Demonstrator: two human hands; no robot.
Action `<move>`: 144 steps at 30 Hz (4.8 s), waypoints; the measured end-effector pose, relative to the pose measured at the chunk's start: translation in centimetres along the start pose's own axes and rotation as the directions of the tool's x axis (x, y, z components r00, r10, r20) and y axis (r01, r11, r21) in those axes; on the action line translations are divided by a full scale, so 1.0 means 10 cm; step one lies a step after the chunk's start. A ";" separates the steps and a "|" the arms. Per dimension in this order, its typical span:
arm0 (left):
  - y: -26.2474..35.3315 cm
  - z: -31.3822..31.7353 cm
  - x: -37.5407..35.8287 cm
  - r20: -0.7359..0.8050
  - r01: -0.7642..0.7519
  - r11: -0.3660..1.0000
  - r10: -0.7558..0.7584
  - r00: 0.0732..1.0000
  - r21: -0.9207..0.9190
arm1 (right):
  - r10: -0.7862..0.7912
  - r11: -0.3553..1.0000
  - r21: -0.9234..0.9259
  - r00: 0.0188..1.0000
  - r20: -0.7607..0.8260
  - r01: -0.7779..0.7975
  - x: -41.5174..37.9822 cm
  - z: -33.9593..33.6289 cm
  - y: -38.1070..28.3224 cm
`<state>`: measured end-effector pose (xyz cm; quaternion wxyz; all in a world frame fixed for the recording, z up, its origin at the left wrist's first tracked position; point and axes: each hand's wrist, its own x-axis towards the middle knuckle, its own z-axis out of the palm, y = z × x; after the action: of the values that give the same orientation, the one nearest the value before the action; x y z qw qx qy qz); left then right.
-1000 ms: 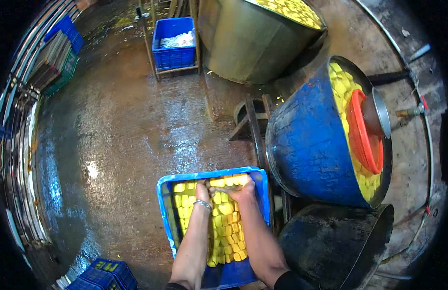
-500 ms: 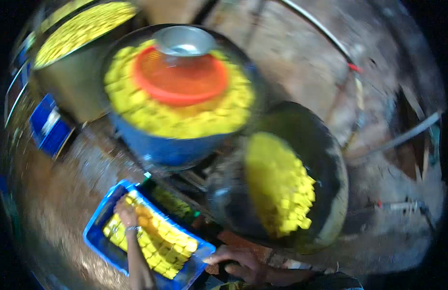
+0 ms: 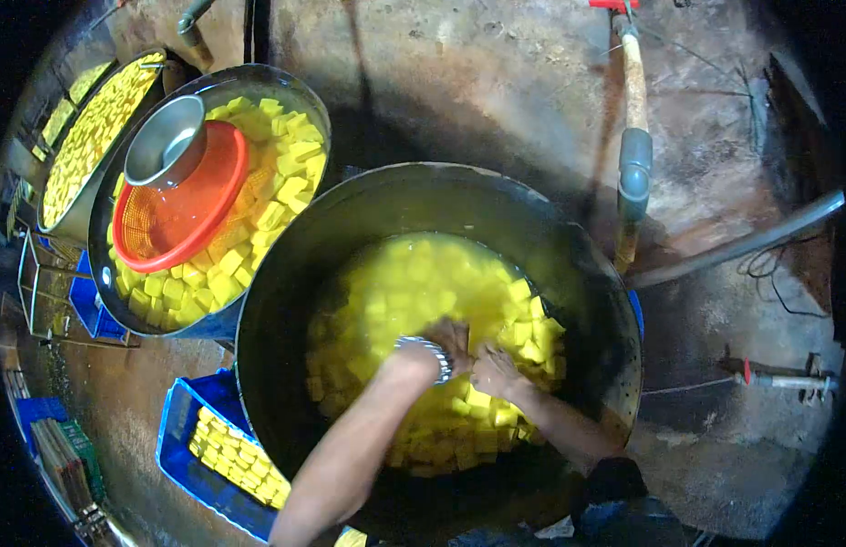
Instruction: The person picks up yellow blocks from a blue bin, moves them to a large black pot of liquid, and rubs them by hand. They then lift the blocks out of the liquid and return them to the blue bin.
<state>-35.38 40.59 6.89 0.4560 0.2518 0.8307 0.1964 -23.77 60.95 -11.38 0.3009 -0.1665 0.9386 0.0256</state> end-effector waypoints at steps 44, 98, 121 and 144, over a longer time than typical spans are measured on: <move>-0.66 0.49 1.94 -0.245 -0.461 -0.757 -0.390 0.888 -0.464 | 0.748 0.659 0.663 0.399 -0.530 -0.355 0.89 -1.15 0.31; -2.54 3.62 -3.20 -0.758 -0.322 -0.932 -0.329 0.563 0.165 | -0.775 0.526 0.151 0.545 -0.319 0.837 -1.04 -1.35 -5.27; -1.80 2.01 -3.63 -0.666 -0.938 -0.005 -0.704 0.249 -0.345 | -0.357 0.197 0.810 0.810 -0.465 0.552 -1.46 -1.04 -4.28; -1.53 1.33 1.05 -0.161 0.657 0.751 -0.657 0.737 -0.062 | 0.389 0.831 0.390 0.915 0.106 -0.398 0.53 0.16 -0.71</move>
<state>-32.41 35.94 -15.27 0.4225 -0.0754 0.9021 0.0443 -24.60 52.96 -15.31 0.3275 0.0960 0.9340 -0.1053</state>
